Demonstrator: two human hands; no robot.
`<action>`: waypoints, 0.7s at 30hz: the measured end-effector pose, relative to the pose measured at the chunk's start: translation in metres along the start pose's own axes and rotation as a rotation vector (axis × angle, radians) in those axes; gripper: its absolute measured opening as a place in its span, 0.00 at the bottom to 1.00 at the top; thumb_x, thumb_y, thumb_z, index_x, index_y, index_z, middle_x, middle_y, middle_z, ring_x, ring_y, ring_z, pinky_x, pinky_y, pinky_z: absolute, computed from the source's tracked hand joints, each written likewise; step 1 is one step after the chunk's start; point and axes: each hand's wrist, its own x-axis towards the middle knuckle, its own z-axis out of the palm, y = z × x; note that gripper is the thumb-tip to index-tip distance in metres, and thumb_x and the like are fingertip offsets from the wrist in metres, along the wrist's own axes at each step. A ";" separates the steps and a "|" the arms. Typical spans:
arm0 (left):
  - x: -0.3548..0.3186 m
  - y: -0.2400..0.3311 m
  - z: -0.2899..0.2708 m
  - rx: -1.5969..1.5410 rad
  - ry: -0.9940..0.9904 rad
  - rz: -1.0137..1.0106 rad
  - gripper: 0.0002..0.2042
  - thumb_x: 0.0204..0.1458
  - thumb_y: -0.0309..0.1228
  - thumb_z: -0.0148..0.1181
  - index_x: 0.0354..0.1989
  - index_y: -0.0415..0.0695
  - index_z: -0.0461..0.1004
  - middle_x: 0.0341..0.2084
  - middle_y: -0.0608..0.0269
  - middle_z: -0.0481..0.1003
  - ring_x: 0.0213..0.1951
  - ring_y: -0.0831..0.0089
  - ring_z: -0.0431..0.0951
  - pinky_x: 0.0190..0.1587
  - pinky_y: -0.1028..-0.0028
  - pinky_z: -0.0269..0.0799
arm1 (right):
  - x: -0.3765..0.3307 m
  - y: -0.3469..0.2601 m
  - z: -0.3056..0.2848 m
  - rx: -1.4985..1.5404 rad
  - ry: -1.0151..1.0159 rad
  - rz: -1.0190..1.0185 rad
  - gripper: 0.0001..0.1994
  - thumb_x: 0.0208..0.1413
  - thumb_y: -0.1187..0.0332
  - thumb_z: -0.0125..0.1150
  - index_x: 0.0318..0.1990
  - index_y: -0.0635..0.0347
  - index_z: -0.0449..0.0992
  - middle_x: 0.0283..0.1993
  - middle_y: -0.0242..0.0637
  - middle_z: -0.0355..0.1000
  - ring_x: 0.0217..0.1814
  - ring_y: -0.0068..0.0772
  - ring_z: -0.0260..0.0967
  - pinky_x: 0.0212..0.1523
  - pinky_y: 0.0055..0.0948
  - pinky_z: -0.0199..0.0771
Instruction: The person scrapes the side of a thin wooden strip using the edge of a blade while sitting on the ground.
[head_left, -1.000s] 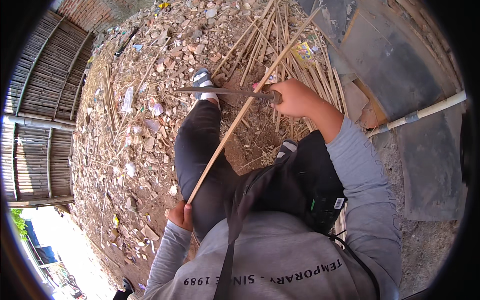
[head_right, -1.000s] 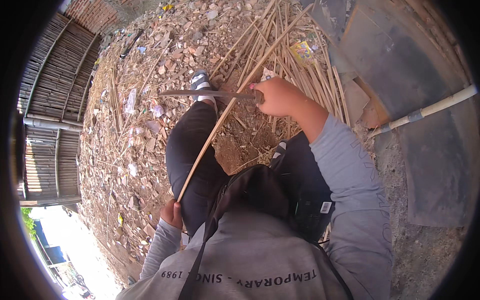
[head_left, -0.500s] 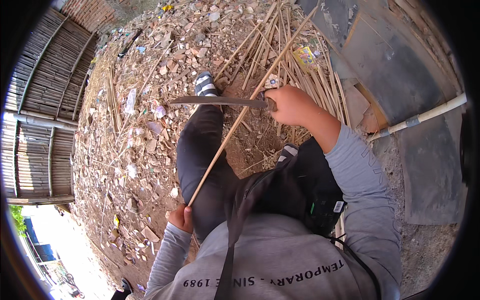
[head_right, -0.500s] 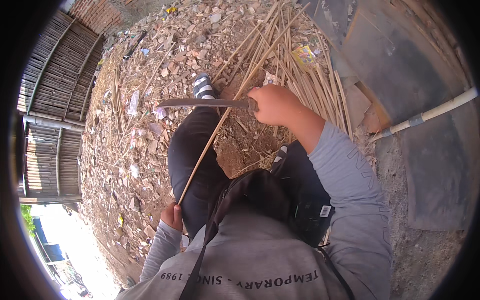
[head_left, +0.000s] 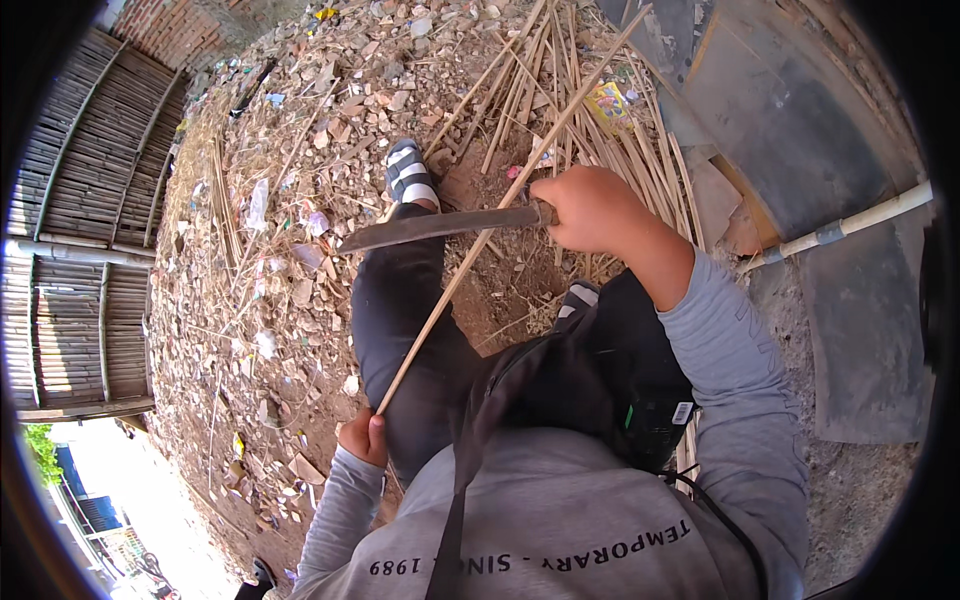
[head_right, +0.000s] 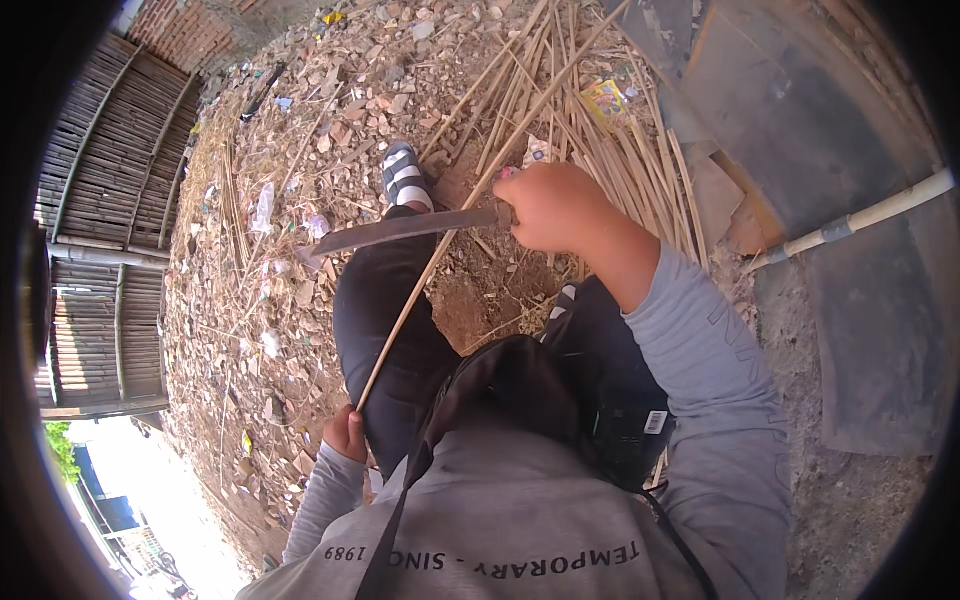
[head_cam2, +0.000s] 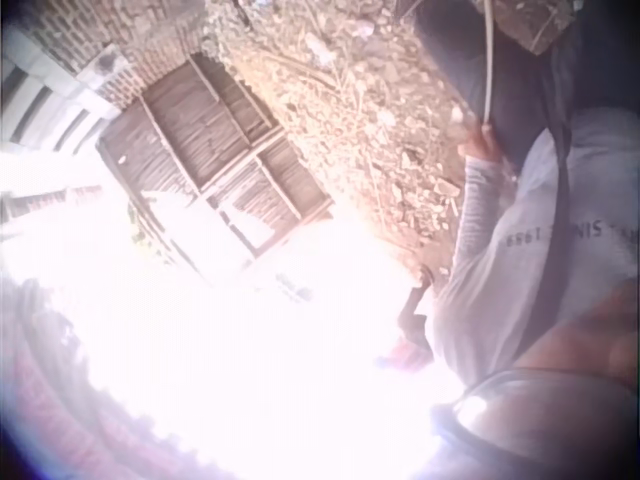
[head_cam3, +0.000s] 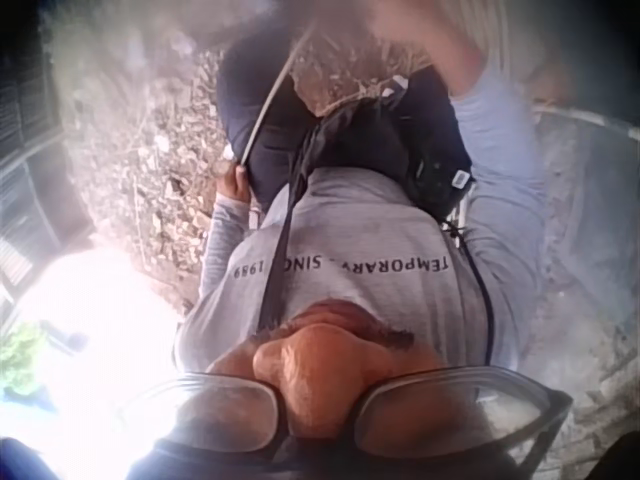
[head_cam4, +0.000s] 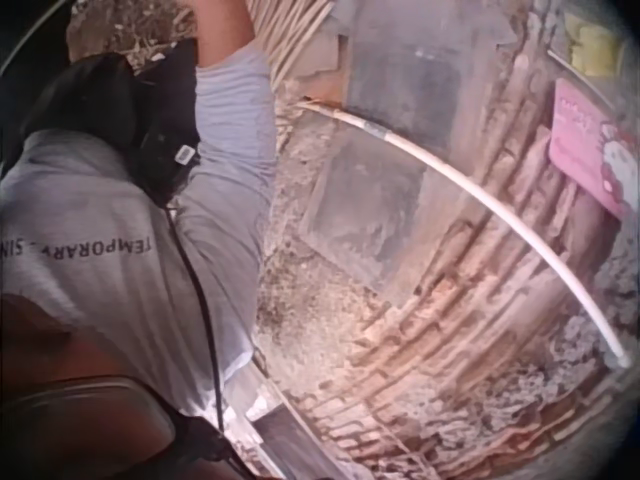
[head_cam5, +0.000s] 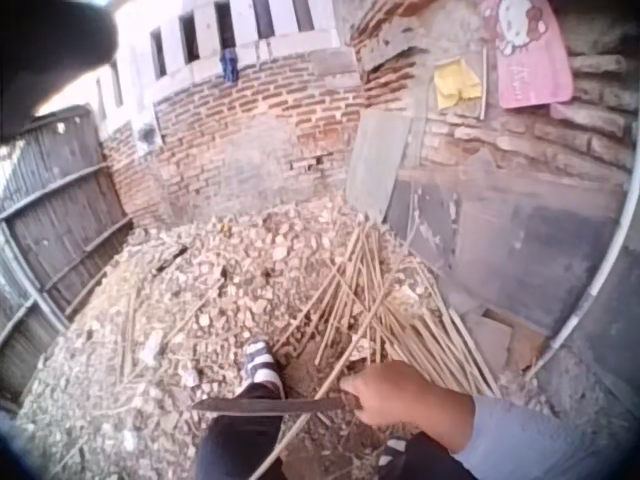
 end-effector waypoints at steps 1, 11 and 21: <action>0.001 0.002 0.002 -0.004 -0.013 0.002 0.26 0.64 0.52 0.41 0.26 0.39 0.66 0.15 0.42 0.68 0.22 0.40 0.71 0.24 0.55 0.64 | 0.003 0.014 0.001 0.087 -0.012 0.077 0.08 0.44 0.67 0.65 0.31 0.60 0.76 0.24 0.48 0.71 0.30 0.54 0.72 0.31 0.47 0.69; 0.004 -0.003 0.002 -0.012 0.008 0.020 0.25 0.64 0.51 0.42 0.26 0.39 0.67 0.15 0.43 0.68 0.22 0.41 0.72 0.24 0.56 0.64 | 0.000 0.006 0.001 -0.039 -0.030 0.007 0.09 0.42 0.68 0.65 0.32 0.58 0.75 0.23 0.46 0.72 0.30 0.53 0.72 0.32 0.46 0.70; 0.000 -0.006 0.004 0.009 0.034 0.048 0.25 0.64 0.51 0.42 0.26 0.40 0.66 0.14 0.44 0.68 0.21 0.42 0.72 0.23 0.56 0.64 | -0.003 0.005 -0.008 -0.092 -0.024 0.070 0.09 0.44 0.67 0.60 0.35 0.55 0.77 0.29 0.46 0.74 0.36 0.52 0.74 0.37 0.48 0.72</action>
